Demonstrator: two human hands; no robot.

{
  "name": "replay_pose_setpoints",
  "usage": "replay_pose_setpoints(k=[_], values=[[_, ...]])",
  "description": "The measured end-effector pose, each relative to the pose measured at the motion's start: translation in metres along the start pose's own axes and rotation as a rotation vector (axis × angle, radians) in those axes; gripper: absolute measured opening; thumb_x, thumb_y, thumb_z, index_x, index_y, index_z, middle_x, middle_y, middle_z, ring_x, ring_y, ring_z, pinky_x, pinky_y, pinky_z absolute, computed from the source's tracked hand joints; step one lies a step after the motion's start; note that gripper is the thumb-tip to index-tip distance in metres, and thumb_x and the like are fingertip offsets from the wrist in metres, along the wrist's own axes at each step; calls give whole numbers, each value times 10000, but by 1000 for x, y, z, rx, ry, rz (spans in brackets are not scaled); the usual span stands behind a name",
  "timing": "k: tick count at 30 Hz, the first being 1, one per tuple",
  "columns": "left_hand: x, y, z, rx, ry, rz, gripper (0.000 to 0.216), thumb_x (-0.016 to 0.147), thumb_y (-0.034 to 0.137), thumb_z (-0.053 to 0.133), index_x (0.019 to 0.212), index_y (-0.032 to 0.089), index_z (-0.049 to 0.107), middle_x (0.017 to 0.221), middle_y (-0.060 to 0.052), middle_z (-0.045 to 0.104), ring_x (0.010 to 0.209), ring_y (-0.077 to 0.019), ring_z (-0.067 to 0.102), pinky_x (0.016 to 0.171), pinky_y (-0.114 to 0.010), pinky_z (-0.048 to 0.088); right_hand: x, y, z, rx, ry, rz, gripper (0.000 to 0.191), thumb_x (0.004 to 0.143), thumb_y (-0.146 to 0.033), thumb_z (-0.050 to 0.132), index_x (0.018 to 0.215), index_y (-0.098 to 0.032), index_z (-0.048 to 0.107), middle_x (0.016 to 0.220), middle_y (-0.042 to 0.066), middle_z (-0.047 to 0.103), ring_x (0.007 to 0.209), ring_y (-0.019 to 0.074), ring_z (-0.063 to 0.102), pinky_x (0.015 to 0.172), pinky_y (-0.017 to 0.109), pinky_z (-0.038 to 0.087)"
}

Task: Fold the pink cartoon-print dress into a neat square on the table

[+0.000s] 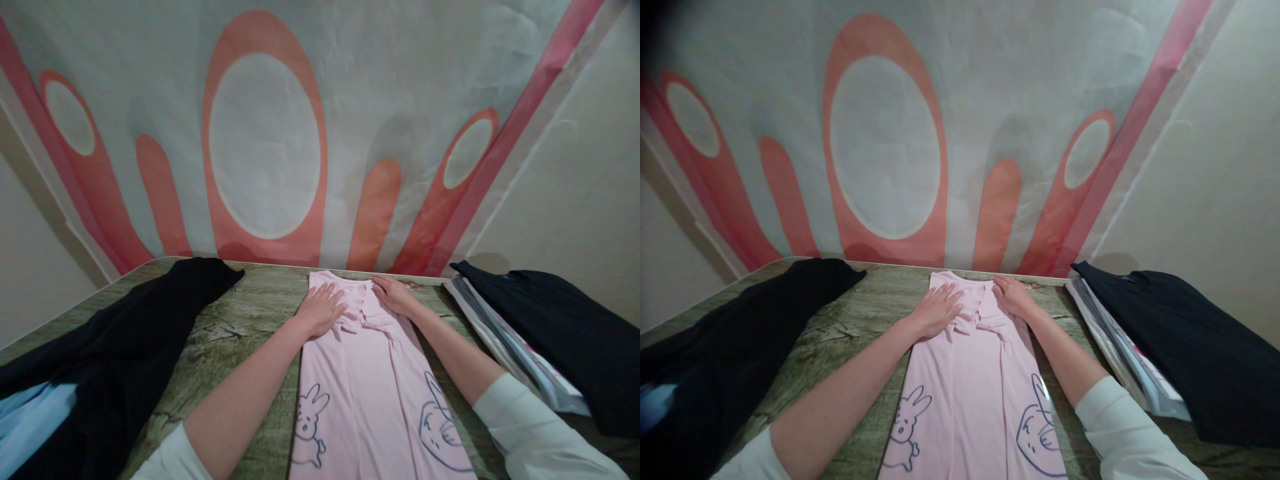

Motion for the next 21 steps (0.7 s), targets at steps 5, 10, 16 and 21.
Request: replay_pose_setpoints(k=[5, 10, 16, 21], values=[[-3, 4, -2, 24, 119, 44, 467, 928, 457, 246, 1322, 242, 374, 1417, -64, 330, 1316, -214, 249, 1073, -433, 156, 0, -1, -11, -35, 90, 117, 331, 875, -295, 408, 1101, -143, 596, 1179, 125, 580, 1108, 240, 484, 935, 357, 325], [-3, -4, -2, 4, 218, 3, 389, 928, 337, 301, 1267, 198, 431, 1364, -81, 403, 1278, -194, 317, 1063, -371, 211, 7, -34, -14, 211, 26, 214, 320, 876, -341, 378, 818, -161, 637, 787, 67, 661, 691, 166, 574, 625, 257, 382], [9, -41, -5, -109, 243, -123, 341, 871, 164, 368, 1178, 182, 516, 1232, -76, 525, 1132, -177, 469, 982, -301, 330, 4, -54, -1, 229, 72, 281, 209, 791, -355, 502, 791, -168, 596, 735, 40, 630, 643, 142, 530, 560, 232, 312], [34, -69, -17, -107, 301, -188, 267, 848, 231, 458, 1072, 205, 602, 1099, -67, 575, 1032, -203, 487, 924, -333, 352, 2, -49, 4, 244, 79, 305, 208, 779, -371, 507, 737, -183, 586, 692, 25, 619, 620, 143, 526, 533, 236, 297]])
Point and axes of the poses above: each hand's wrist, its own x-axis towards the middle knuckle, its own z-axis out of the palm, y = z × x, the point moved 3 cm from there along x, towards the middle knuckle
